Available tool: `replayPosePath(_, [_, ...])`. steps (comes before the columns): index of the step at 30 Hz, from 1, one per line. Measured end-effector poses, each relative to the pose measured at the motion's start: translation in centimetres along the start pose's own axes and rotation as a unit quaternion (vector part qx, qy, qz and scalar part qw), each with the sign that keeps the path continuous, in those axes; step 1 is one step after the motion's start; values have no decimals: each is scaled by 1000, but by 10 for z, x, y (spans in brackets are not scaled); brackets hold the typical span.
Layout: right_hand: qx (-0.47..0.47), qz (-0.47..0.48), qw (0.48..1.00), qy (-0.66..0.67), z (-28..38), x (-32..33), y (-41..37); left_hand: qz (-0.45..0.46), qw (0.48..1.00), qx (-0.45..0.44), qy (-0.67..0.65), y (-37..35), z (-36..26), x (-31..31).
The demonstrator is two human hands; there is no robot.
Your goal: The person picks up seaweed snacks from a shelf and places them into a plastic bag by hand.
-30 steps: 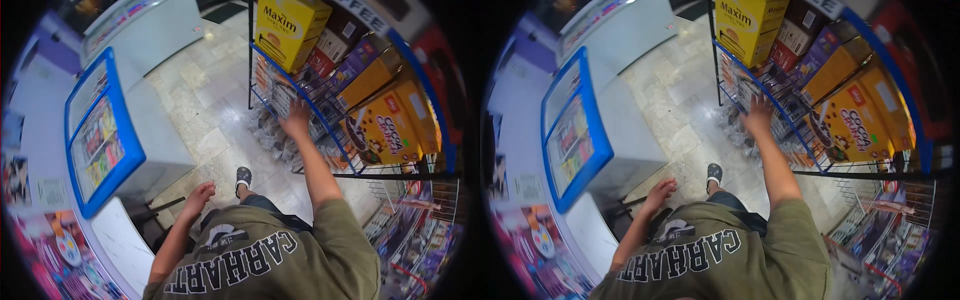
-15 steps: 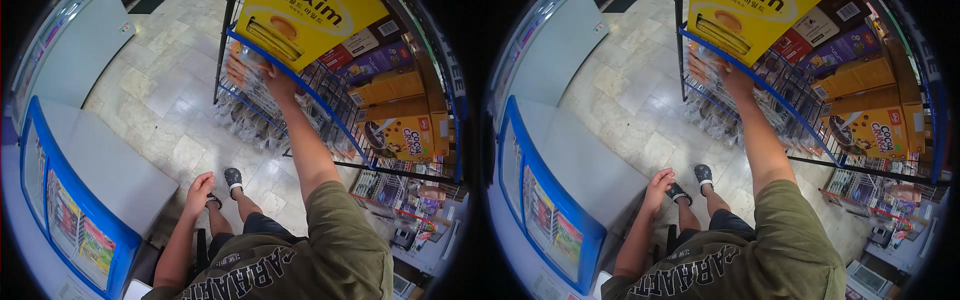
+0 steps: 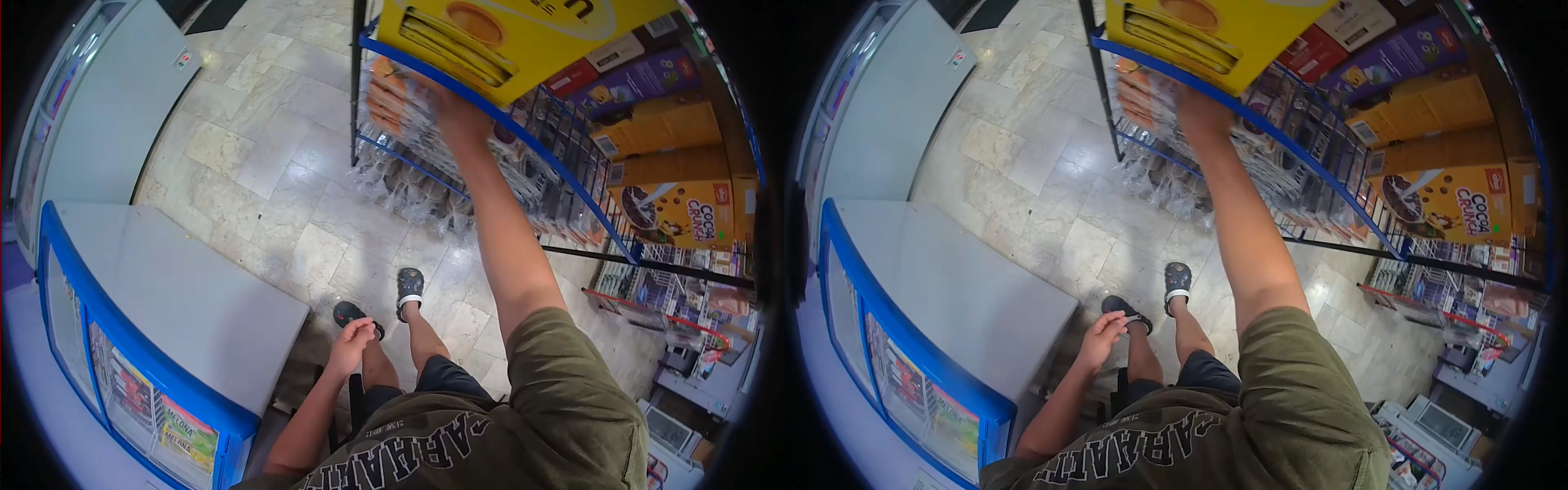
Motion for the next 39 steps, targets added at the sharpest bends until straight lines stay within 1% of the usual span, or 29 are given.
replayPosePath(1, [-1,25,999,43,-1,-17,9,-3,1000,4,2,4,2,2])
replayPosePath(3, [-74,101,989,81,-4,-46,13,4,1000,17,4,9,4,-1])
replayPosePath(4, [-78,105,988,76,-1,-39,9,-5,1000,25,6,9,-4,-3])
replayPosePath(6, [35,88,992,87,29,-3,7,-15,999,31,7,10,-12,-6])
replayPosePath(7, [35,89,992,87,27,6,3,-13,1000,22,1,10,-15,-7])
replayPosePath(9, [-20,180,970,161,-6,12,-7,-13,1000,11,-5,10,-19,-8])
replayPosePath(10, [4,101,994,-37,-25,26,-16,-7,1000,13,15,10,-20,-9])
replayPosePath(11, [28,16,972,-233,-47,33,-33,0,999,15,34,11,-19,-10])
replayPosePath(12, [31,-40,942,-333,-76,38,-49,-1,999,13,33,11,-19,-9])
replayPosePath(13, [-35,54,961,-268,-135,32,-68,-1,999,20,34,11,-17,-8])
replayPosePath(14, [-32,53,961,-268,-137,31,-66,-2,999,27,34,11,-15,-7])
replayPosePath(15, [-35,54,966,-252,-151,41,-74,-2,999,23,31,12,-15,-8])
replayPosePath(17, [-37,56,973,-219,-157,43,-71,-16,998,44,30,13,-11,-8])
replayPosePath(18, [-38,58,977,-202,-161,43,-69,-19,999,41,26,16,-6,-6])
replayPosePath(20, [-41,62,983,-166,-166,43,-65,7,997,43,70,24,-1,-10])
replayPosePath(23, [-56,70,990,-110,-173,44,-64,14,998,23,58,27,-9,-22])
replayPosePath(27, [-96,81,991,-40,-185,54,-74,22,997,18,78,30,-19,-37])
replayPosePath(31, [-135,87,987,25,-197,75,-100,39,995,15,90,31,-15,-44])
replayPosePath(34, [-151,88,982,77,-182,83,-116,50,993,6,104,33,-3,-42])
replayPosePath(39, [-191,92,963,166,-161,65,-99,56,992,2,110,30,12,-36])
Point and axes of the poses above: each hand's wrist, its own y-axis towards the middle knuckle, its own x-axis out of the back of the hand, z = x × y, the point moved 7 cm from there along y, towards the middle knuckle, and after that the axes turned 11 degrees about z, right-handed, at the moved point
